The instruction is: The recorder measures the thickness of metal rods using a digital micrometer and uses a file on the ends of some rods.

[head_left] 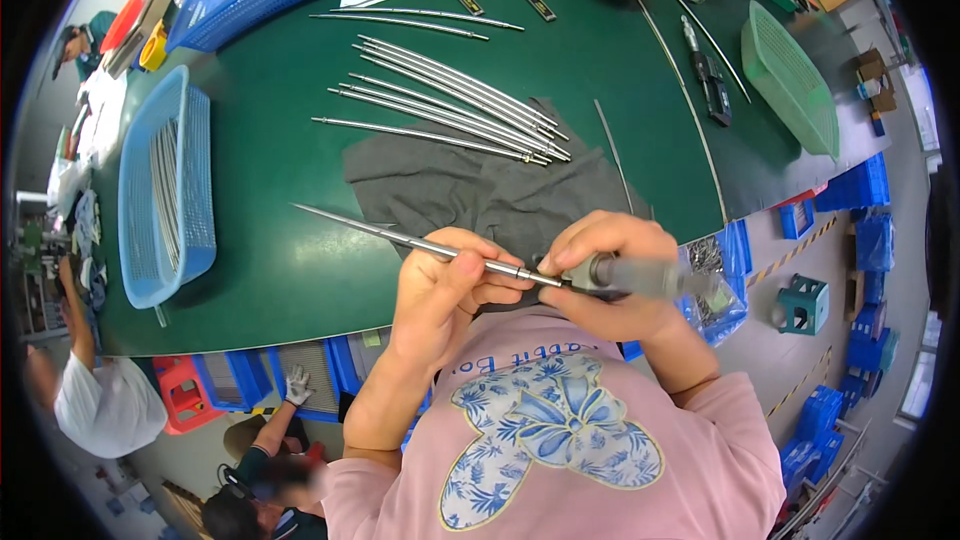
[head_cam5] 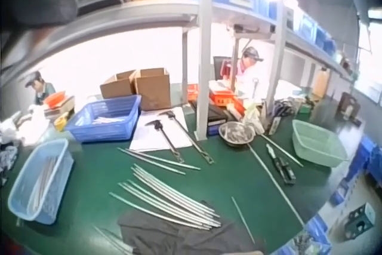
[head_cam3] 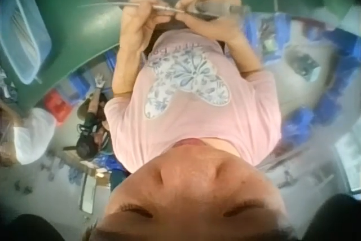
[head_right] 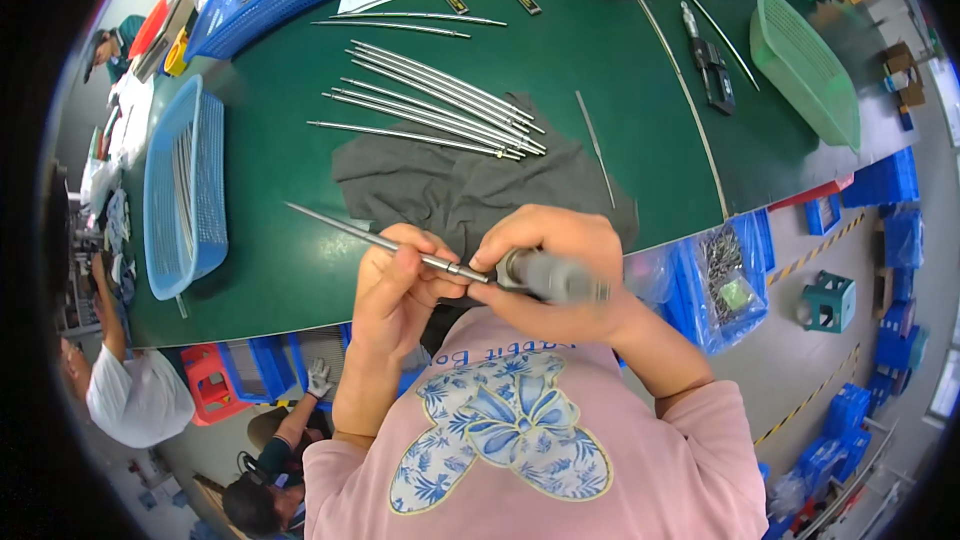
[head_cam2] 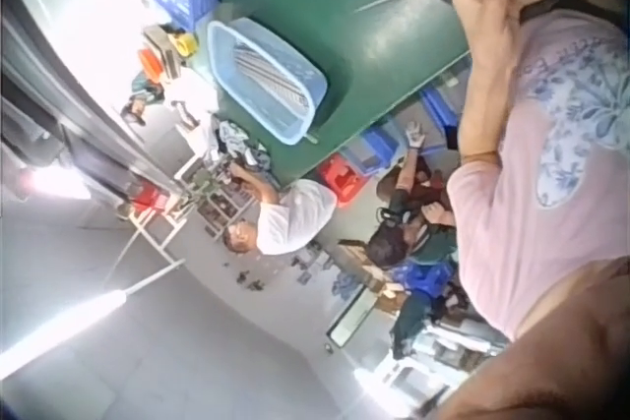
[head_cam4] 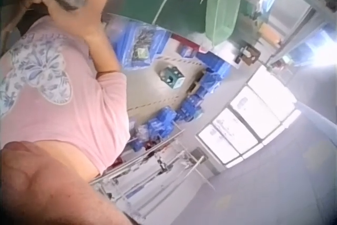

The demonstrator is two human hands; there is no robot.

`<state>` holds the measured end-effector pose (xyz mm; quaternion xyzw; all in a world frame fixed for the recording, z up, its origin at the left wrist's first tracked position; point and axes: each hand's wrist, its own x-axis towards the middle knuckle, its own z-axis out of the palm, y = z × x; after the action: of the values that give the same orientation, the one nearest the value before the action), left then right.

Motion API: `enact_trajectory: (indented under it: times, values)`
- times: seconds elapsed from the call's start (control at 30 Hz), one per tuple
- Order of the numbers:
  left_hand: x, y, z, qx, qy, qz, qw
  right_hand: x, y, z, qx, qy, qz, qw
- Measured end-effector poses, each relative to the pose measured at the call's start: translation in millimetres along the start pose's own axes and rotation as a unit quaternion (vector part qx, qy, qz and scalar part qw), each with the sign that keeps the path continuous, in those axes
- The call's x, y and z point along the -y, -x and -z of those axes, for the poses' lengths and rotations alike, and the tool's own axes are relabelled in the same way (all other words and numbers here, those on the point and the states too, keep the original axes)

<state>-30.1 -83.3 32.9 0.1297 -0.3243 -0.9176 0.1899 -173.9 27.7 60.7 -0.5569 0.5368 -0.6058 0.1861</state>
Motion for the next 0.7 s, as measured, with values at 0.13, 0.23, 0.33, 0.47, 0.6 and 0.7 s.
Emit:
enact_trajectory:
  times: [0.13, 0.23, 0.33, 0.47, 0.6, 0.7]
  values:
    - [-2, 1, -4, 0.046, -0.094, -0.095, 0.99, 9, 3, 12, -0.107, -0.319, -0.276, 0.9]
    - [1, 2, -11, 0.055, -0.114, -0.103, 0.987, 12, -2, 16, -0.14, -0.478, -0.332, 0.801]
    - [4, 5, -15, 0.064, -0.12, -0.101, 0.986, 12, -7, 16, -0.135, -0.507, -0.358, 0.772]
    - [4, 6, -16, 0.058, -0.135, -0.102, 0.984, 13, -11, 15, -0.148, -0.512, -0.389, 0.751]
    - [3, 7, -17, 0.058, -0.144, -0.093, 0.984, 14, -12, 15, -0.156, -0.508, -0.403, 0.745]
    - [3, 7, -18, 0.051, -0.142, -0.075, 0.986, 11, -11, 14, -0.136, -0.513, -0.383, 0.756]
